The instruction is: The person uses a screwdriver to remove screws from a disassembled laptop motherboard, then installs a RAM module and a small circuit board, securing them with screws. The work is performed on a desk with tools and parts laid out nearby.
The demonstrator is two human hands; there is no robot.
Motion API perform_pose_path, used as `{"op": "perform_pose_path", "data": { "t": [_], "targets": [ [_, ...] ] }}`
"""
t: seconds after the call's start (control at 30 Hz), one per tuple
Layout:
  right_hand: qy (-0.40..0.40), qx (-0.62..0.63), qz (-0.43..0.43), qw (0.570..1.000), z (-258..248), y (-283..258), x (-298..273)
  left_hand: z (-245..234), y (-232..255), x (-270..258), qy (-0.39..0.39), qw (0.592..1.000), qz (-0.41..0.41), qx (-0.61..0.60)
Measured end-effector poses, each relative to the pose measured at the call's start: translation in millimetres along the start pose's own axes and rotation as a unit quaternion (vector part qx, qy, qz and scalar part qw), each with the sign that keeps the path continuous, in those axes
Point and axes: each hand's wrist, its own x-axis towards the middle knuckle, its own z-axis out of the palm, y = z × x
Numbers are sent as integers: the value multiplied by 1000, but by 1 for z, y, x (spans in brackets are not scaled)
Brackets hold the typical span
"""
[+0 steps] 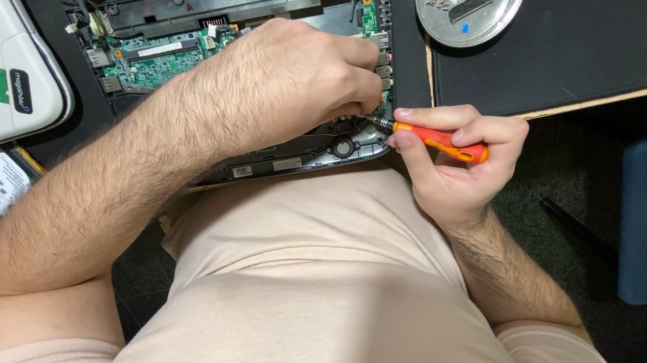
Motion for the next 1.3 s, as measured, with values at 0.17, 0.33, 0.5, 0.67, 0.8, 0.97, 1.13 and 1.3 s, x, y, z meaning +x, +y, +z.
{"op": "perform_pose_path", "data": {
  "t": [0.17, 0.33, 0.5, 0.67, 0.8, 0.97, 1.13, 1.3],
  "targets": [
    [5, -15, -9, 1000, 2, 3, -2, -3, 0, 2, -15, 1000, -5, -7],
    [7, 11, -6, 1000, 1, 3, -2, -3, 0, 0, -5, 1000, -5, -16],
    [2, -17, -13, 1000, 0, 5, -3, -3, 0, -1, 8, 1000, 1, -3],
    [7, 0, -12, 1000, 2, 2, -3, 2, 4, -6, 33, 998, 17, 57],
    [9, 13, -25, 1000, -2, 10, -8, 6, 3, -8, 64, 997, 17, 43],
    [7, -3, -31, 999, -1, 10, -8, 7, 2, -7, 62, 997, 16, 42],
    [3, -6, -28, 1000, 0, 8, -7, 6, 2, -6, 46, 998, 15, 37],
    [-9, -19, -26, 999, -2, 9, -8, 5, 2, -5, 54, 997, 25, 51]
  ]
}}
